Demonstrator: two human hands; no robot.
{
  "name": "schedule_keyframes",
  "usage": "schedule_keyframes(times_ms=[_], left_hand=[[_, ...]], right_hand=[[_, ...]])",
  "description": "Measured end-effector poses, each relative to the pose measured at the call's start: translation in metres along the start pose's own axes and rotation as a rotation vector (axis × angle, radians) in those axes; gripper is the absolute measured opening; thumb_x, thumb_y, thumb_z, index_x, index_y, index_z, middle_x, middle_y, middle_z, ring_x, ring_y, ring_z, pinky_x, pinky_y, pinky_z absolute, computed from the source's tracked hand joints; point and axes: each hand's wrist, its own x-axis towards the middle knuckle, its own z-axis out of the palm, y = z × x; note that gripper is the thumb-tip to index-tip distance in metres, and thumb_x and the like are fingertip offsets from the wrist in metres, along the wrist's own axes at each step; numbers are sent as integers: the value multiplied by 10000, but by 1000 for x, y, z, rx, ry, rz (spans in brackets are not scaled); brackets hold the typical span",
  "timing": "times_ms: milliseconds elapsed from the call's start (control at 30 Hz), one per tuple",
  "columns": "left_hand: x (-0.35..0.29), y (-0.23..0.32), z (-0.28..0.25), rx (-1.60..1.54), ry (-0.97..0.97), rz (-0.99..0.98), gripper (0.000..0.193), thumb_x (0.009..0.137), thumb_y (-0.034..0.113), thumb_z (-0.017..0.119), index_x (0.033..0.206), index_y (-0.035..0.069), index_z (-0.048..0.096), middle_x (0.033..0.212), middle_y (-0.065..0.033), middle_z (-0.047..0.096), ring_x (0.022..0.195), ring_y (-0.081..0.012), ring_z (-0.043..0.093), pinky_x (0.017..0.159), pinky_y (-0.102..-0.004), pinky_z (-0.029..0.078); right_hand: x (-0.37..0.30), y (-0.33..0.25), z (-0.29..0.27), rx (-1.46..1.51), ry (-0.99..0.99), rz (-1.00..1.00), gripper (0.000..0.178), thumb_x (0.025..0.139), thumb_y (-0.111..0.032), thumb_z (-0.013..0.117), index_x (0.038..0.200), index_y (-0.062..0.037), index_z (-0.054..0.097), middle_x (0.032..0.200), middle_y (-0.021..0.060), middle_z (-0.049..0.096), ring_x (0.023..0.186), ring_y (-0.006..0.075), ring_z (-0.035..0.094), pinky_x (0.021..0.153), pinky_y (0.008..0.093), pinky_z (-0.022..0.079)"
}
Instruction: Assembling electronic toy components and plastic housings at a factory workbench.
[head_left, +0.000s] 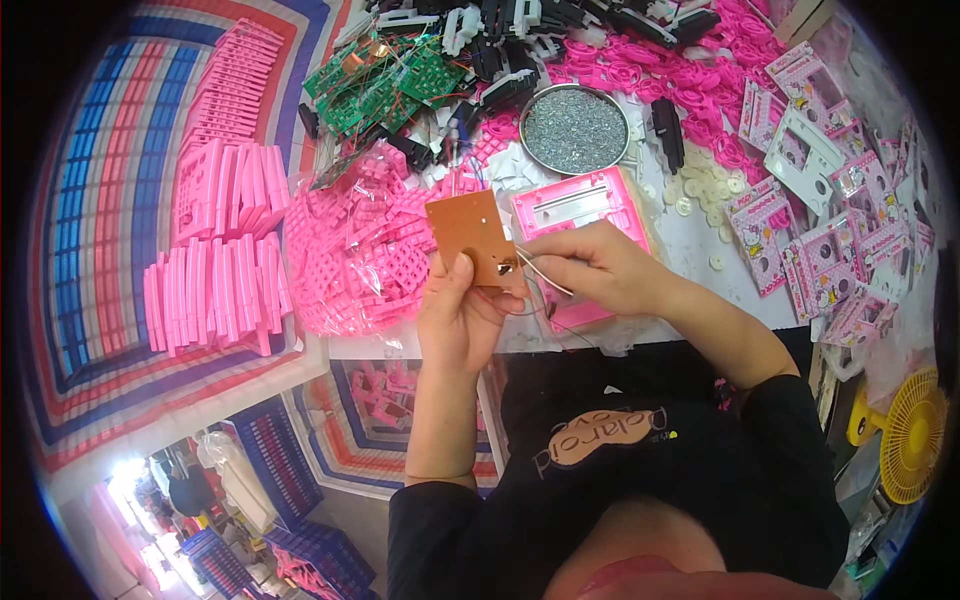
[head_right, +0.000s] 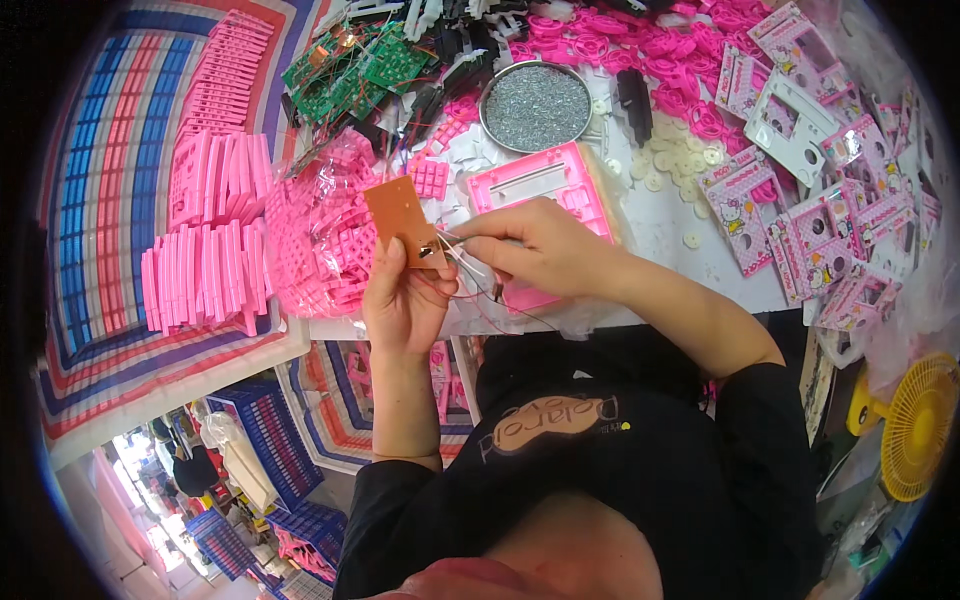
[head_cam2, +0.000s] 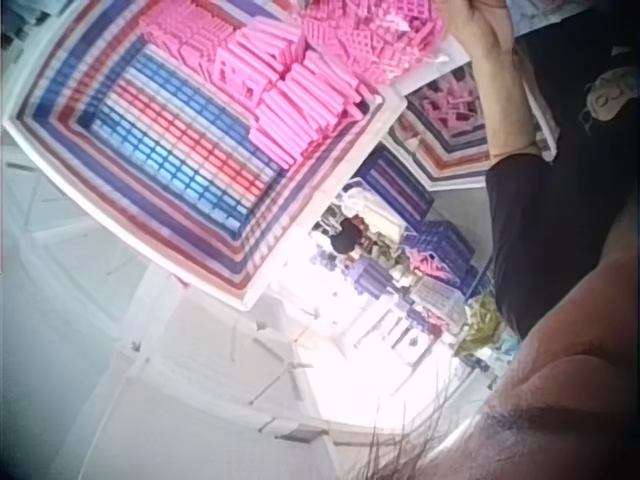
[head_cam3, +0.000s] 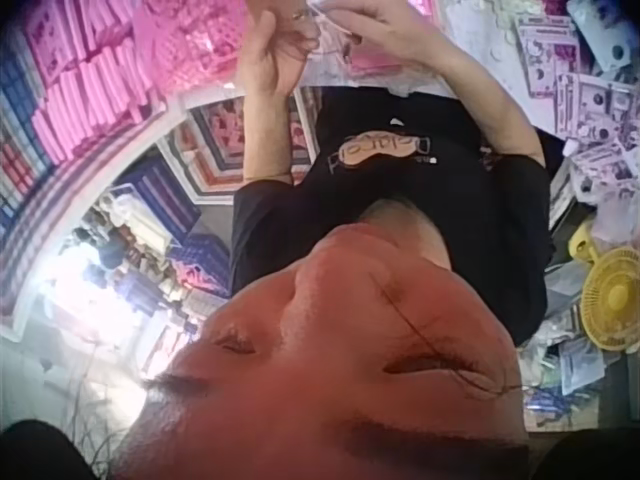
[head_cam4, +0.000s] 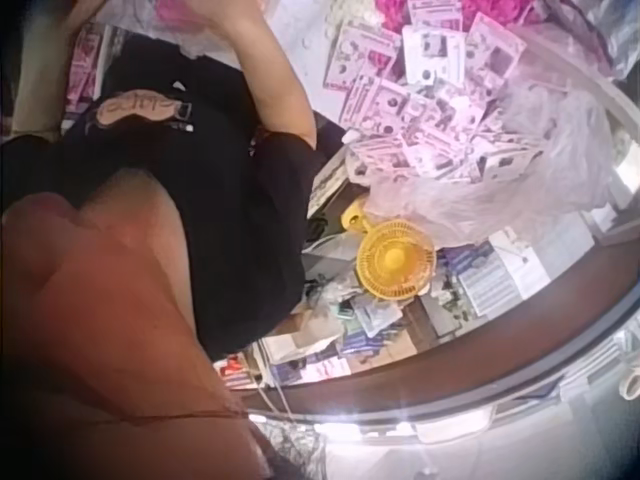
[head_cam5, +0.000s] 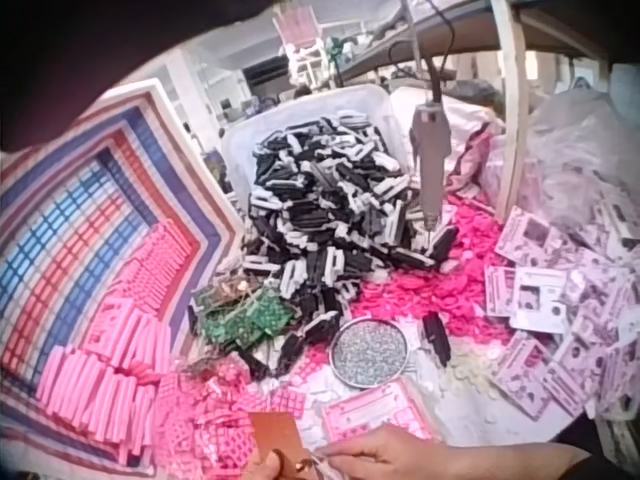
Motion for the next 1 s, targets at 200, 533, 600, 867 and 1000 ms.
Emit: schedule_keyframes(times_ms=[200,533,600,867,1000], left_hand=[[7,-5,-5,-222,-234,-104,315,1084,236,471,1337,57,529,1135,-122,690,842,-258,711,639,-323,585],[0,-12,24,518,130,215,302,1056,204,556,1286,7,544,1070,-134,684,770,-185,663,594,-282,552],[0,-9,22,553,101,202,295,1050,185,572,1278,-3,562,1045,-114,684,771,-155,648,593,-262,539],[1,-16,27,523,123,182,297,1056,169,555,1291,-12,546,1027,-116,682,715,-142,632,558,-253,531],[-5,-15,27,565,94,135,292,1054,161,554,1289,-12,549,1003,-113,683,711,-140,631,561,-261,538]], right_hand=[[13,-2,4,-288,-64,-116,417,966,-195,617,1373,-106,625,866,189,680,732,203,671,682,367,508],[14,-8,-18,-287,23,-455,477,786,-231,844,1181,-28,673,1290,105,637,1181,255,588,1037,417,437],[7,-17,-19,-373,42,-326,384,787,-201,851,1084,-24,685,1194,74,674,1040,235,632,951,375,484],[-7,-13,-19,-316,89,-252,350,835,-297,807,923,-3,639,885,117,622,815,249,610,692,355,474],[-12,-14,-27,-489,-29,-191,288,914,-278,725,904,-1,646,844,115,638,754,219,619,635,330,472]])
